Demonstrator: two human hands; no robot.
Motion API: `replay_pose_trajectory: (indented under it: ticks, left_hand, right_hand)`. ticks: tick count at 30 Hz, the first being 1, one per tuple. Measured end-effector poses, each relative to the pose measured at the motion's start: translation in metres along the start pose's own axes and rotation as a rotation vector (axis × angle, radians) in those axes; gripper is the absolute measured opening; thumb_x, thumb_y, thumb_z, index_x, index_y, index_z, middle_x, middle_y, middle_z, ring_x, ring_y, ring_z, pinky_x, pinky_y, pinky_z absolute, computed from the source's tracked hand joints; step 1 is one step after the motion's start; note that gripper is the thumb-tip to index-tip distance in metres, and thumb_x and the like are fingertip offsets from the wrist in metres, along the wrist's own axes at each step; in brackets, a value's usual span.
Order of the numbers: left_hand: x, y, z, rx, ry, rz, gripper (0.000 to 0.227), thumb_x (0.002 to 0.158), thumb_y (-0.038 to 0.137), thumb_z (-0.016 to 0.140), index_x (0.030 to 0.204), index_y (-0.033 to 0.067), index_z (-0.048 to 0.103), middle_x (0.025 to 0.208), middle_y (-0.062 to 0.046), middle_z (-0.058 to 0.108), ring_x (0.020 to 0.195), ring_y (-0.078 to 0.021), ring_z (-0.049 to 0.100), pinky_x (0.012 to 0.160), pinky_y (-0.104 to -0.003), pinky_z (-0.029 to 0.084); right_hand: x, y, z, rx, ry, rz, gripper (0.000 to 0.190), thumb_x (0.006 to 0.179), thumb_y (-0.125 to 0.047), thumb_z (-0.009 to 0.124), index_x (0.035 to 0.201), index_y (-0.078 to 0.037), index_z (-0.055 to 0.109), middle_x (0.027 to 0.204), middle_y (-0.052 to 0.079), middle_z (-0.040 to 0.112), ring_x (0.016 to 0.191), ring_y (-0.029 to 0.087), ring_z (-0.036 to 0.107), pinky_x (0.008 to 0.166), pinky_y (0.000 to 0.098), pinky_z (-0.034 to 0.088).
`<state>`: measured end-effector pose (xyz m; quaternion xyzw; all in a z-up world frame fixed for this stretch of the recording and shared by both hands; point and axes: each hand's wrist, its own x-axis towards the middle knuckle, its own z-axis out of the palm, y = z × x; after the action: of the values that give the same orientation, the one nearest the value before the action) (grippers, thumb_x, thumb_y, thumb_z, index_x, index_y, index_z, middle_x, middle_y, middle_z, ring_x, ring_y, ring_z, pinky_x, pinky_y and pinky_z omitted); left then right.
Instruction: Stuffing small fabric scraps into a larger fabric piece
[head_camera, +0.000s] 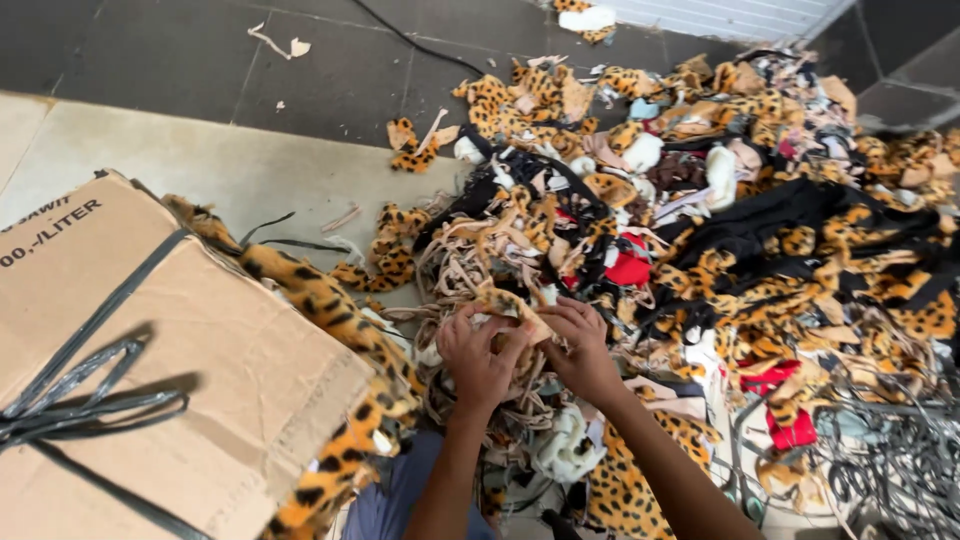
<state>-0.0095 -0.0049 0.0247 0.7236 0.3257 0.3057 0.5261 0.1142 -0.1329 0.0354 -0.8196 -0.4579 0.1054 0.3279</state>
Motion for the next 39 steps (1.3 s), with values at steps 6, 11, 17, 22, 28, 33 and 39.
replay_pose_trajectory:
  ticks: [6,11,17,22,28,33,39]
  left_hand:
    - [0.000,0.053,-0.013,-0.209,-0.427,-0.265,0.035,0.100,0.045,0.065,0.120,0.0178,0.076,0.110,-0.010,0.071,0.110,-0.0355,0.068,0.097,-0.055,0.047]
    - [-0.019,0.068,0.006,-0.193,-0.472,-0.389,0.049,0.092,0.042,0.064,0.128,0.0080,0.064,0.127,-0.018,0.059,0.118,-0.0392,0.059,0.094,-0.050,0.049]
    - [-0.059,0.124,0.024,-0.517,-0.478,-0.559,0.058,0.096,0.039,0.071,0.136,0.0014,0.053,0.128,-0.023,0.049,0.115,-0.0335,0.049,0.088,-0.043,0.044]
    - [-0.100,0.075,0.056,-0.329,-0.575,-0.519,0.087,0.078,0.059,0.088,0.139,0.0083,0.052,0.116,-0.016,0.065,0.080,-0.0195,0.065,0.044,-0.025,0.051]
    - [-0.158,0.001,0.082,-0.387,-0.403,-0.809,0.041,0.092,0.025,0.076,0.121,-0.0044,0.070,0.106,-0.020,0.065,0.092,-0.0252,0.066,0.070,-0.039,0.059]
    - [-0.180,-0.012,0.078,-0.370,-0.446,-0.881,0.029,0.082,0.014,0.085,0.107,0.0020,0.077,0.082,-0.011,0.064,0.071,-0.0205,0.064,0.061,-0.032,0.058]
    - [-0.198,0.027,0.051,-0.204,-0.870,-0.830,0.050,0.060,-0.002,0.085,0.109,0.0005,0.072,0.090,-0.007,0.065,0.077,-0.0185,0.068,0.069,-0.027,0.060]
  right_hand:
    - [-0.040,0.040,-0.016,1.229,0.007,0.584,0.040,0.096,-0.002,0.054,0.135,-0.005,0.062,0.110,0.025,0.074,0.098,0.039,0.073,0.088,0.0547,0.058]
    - [-0.052,-0.009,-0.040,1.563,-0.030,0.808,0.041,0.079,-0.022,0.058,0.118,-0.007,0.059,0.082,0.012,0.057,0.066,0.026,0.056,0.062,0.0408,0.047]
    - [-0.095,-0.047,-0.068,1.701,-0.185,0.831,0.064,0.084,-0.067,0.057,0.098,-0.005,0.061,0.073,0.008,0.048,0.049,0.011,0.037,0.041,0.0200,0.028]
    - [-0.157,-0.018,-0.051,1.579,-0.041,1.017,0.049,0.081,-0.056,0.071,0.098,-0.010,0.064,0.085,0.008,0.058,0.059,0.019,0.048,0.043,0.0241,0.033]
    - [-0.228,-0.002,-0.056,1.377,0.108,1.150,0.055,0.089,-0.014,0.074,0.132,0.013,0.053,0.120,0.031,0.062,0.081,0.041,0.069,0.065,0.0468,0.061]
    - [-0.304,0.096,-0.021,1.213,0.305,0.994,0.035,0.091,-0.012,0.080,0.119,-0.001,0.063,0.108,0.024,0.072,0.091,0.034,0.074,0.078,0.0462,0.062]
    - [-0.328,0.060,-0.078,0.839,0.154,0.974,0.032,0.083,-0.014,0.089,0.098,-0.002,0.064,0.083,0.012,0.063,0.072,0.021,0.066,0.061,0.0309,0.053]
